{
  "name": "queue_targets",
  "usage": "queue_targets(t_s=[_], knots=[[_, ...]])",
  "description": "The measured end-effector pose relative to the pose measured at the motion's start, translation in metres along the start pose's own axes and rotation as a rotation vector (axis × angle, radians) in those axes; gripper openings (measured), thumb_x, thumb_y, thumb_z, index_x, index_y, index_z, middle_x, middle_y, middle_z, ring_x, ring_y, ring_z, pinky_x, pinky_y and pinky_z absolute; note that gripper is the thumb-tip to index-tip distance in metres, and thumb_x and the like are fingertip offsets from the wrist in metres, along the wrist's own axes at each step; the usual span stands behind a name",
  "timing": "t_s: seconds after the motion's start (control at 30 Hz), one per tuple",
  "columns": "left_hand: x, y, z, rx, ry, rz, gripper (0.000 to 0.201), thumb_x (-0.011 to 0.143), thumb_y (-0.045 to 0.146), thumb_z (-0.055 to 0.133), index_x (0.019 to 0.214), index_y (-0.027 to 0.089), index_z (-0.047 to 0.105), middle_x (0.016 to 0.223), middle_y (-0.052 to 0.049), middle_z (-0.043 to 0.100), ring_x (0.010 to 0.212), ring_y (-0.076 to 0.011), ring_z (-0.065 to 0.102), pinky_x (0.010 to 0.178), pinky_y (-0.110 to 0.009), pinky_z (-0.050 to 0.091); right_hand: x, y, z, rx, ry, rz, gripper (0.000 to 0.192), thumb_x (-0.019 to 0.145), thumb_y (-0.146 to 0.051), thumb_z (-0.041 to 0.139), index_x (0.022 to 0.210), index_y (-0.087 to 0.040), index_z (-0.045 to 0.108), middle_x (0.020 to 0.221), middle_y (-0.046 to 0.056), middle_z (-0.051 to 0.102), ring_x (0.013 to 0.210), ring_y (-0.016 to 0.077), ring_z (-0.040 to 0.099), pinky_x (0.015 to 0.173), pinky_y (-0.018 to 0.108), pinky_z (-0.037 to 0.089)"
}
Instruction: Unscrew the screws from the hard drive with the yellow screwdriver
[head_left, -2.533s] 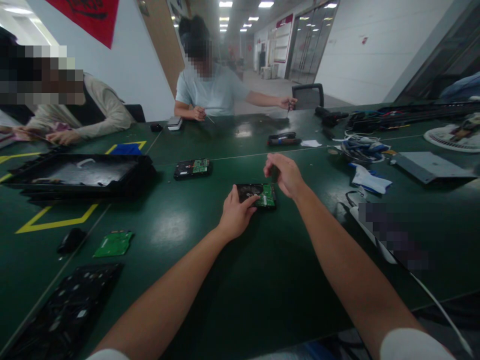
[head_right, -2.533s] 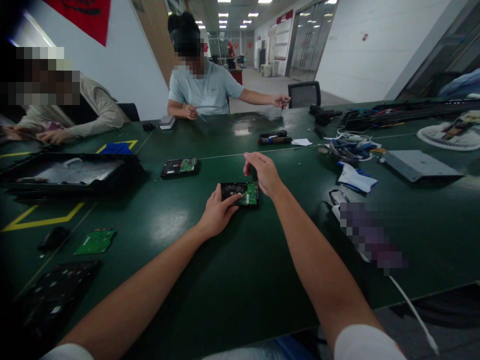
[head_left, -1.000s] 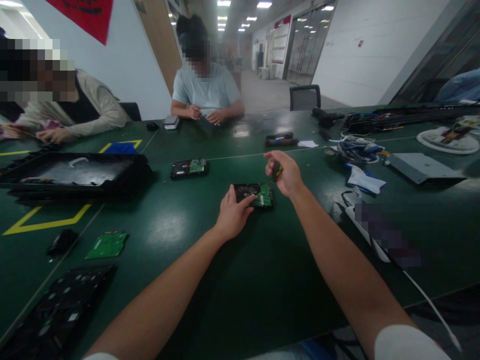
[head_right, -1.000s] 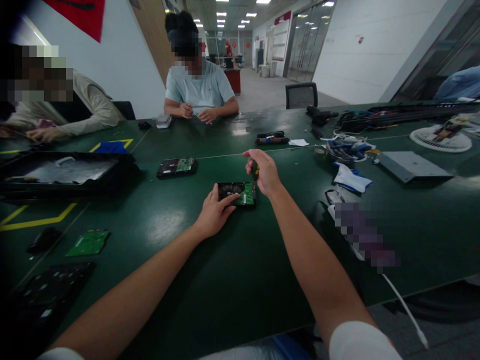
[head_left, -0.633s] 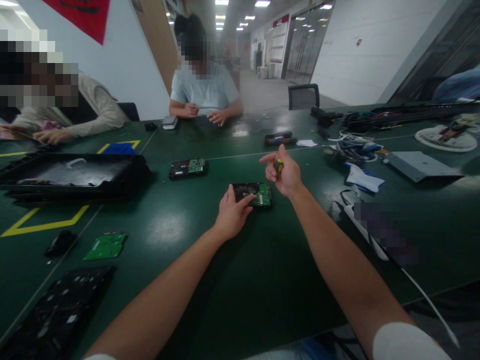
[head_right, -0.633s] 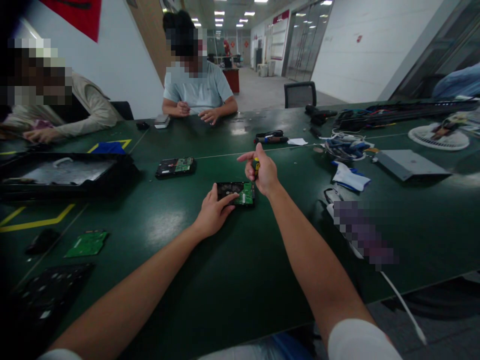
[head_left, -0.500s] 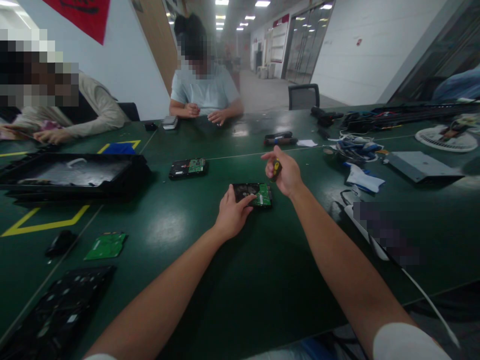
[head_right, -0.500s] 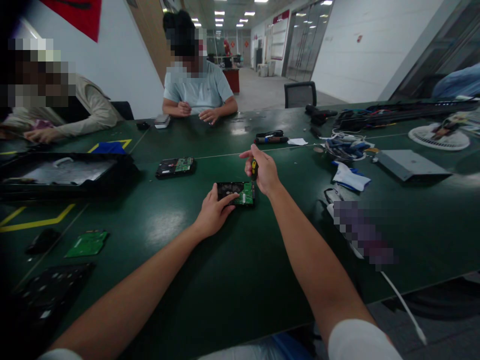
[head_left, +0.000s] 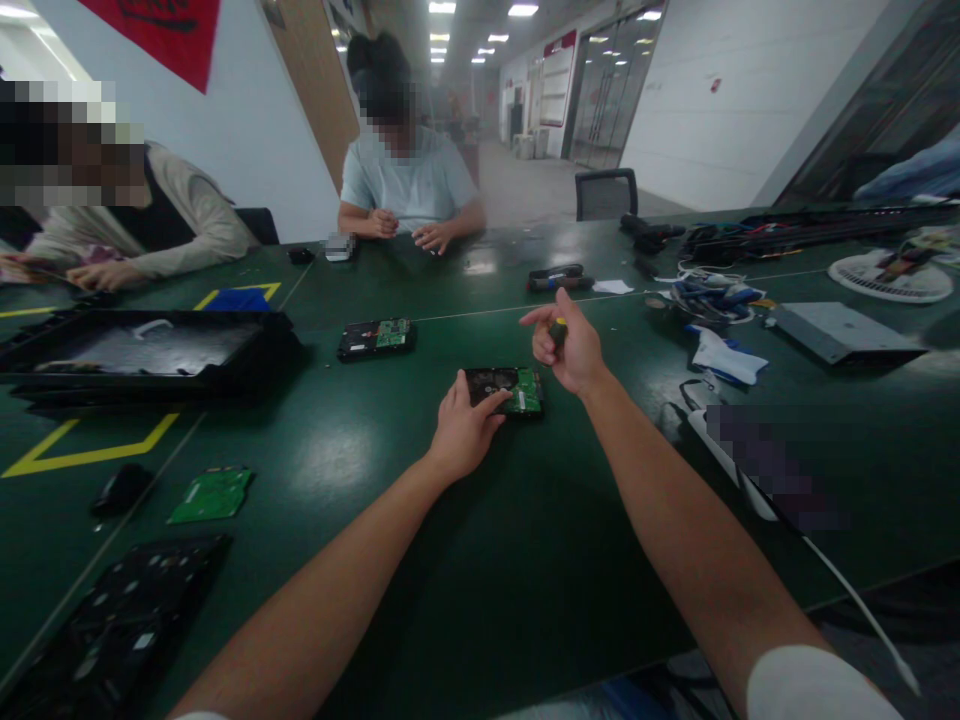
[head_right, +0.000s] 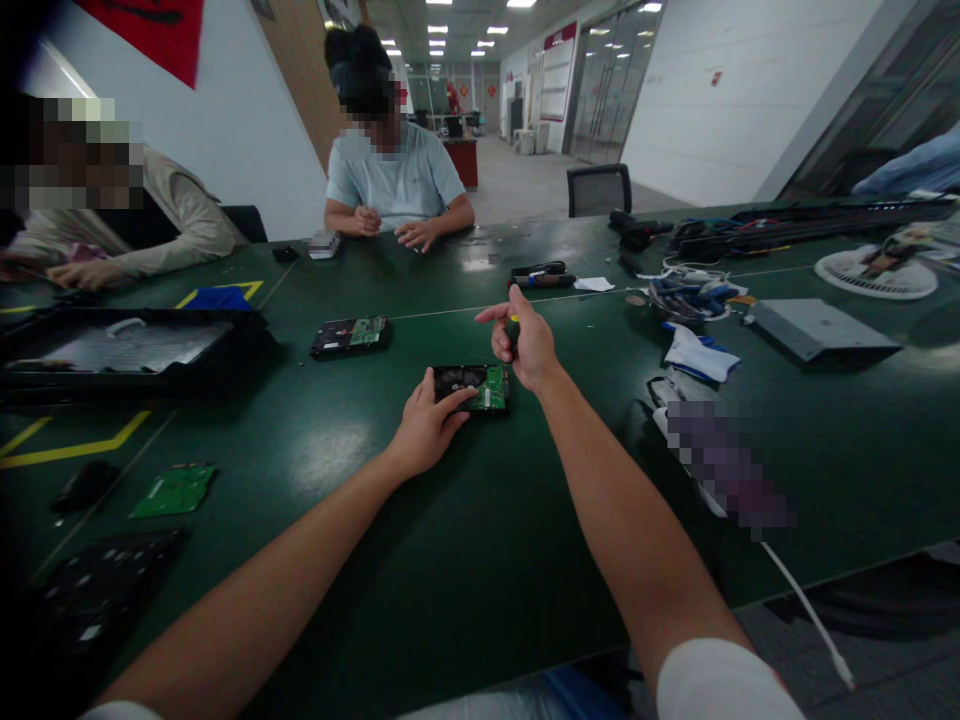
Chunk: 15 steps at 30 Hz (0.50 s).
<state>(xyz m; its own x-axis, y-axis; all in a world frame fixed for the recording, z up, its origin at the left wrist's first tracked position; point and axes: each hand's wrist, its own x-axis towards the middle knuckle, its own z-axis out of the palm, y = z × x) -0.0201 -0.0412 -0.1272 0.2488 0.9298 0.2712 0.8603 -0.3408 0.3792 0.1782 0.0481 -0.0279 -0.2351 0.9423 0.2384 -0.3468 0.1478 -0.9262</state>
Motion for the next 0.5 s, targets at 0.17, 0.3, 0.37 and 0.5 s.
queue_targets(t_s=[0.17, 0.3, 0.37, 0.5], knots=[[0.0001, 0.0002, 0.0, 0.006, 0.009, 0.007, 0.048, 0.104, 0.03, 0.063, 0.151, 0.039, 0.062, 0.178, -0.012, 0.018, 0.159, -0.0466, 0.029, 0.121, -0.064, 0.039, 0.0023, 0.0048, -0.0006, 0.003, 0.031, -0.06, 0.045, 0.09, -0.065, 0.072, 0.085, -0.021, 0.076, 0.058, -0.005, 0.047, 0.047, 0.009, 0.043, 0.046, 0.026, 0.029], [0.0001, 0.0008, 0.0007, 0.003, 0.019, 0.003, 0.048, 0.104, 0.03, 0.063, 0.15, 0.039, 0.063, 0.178, -0.013, 0.016, 0.159, -0.0481, 0.028, 0.122, -0.064, 0.038, 0.0034, 0.0073, -0.0017, -0.022, 0.047, -0.127, 0.034, 0.086, -0.054, 0.082, 0.078, -0.022, 0.075, 0.067, -0.004, 0.052, 0.058, 0.0096, 0.05, 0.053, 0.025, 0.038], [0.0001, 0.0011, 0.0007, 0.002, 0.02, -0.001, 0.048, 0.103, 0.03, 0.064, 0.15, 0.039, 0.063, 0.178, -0.013, 0.016, 0.159, -0.0481, 0.029, 0.122, -0.064, 0.038, 0.0024, 0.0062, -0.0018, -0.014, 0.036, -0.107, 0.035, 0.085, -0.056, 0.082, 0.08, -0.022, 0.075, 0.067, -0.004, 0.052, 0.058, 0.01, 0.051, 0.053, 0.026, 0.039], [0.0001, 0.001, 0.0004, 0.003, 0.019, 0.001, 0.048, 0.103, 0.03, 0.064, 0.151, 0.039, 0.063, 0.178, -0.012, 0.017, 0.158, -0.0475, 0.031, 0.122, -0.063, 0.038, -0.0014, 0.0016, 0.0012, -0.045, -0.008, -0.023, 0.049, 0.088, -0.07, 0.074, 0.084, -0.021, 0.076, 0.056, -0.007, 0.044, 0.046, 0.0087, 0.039, 0.045, 0.027, 0.028]])
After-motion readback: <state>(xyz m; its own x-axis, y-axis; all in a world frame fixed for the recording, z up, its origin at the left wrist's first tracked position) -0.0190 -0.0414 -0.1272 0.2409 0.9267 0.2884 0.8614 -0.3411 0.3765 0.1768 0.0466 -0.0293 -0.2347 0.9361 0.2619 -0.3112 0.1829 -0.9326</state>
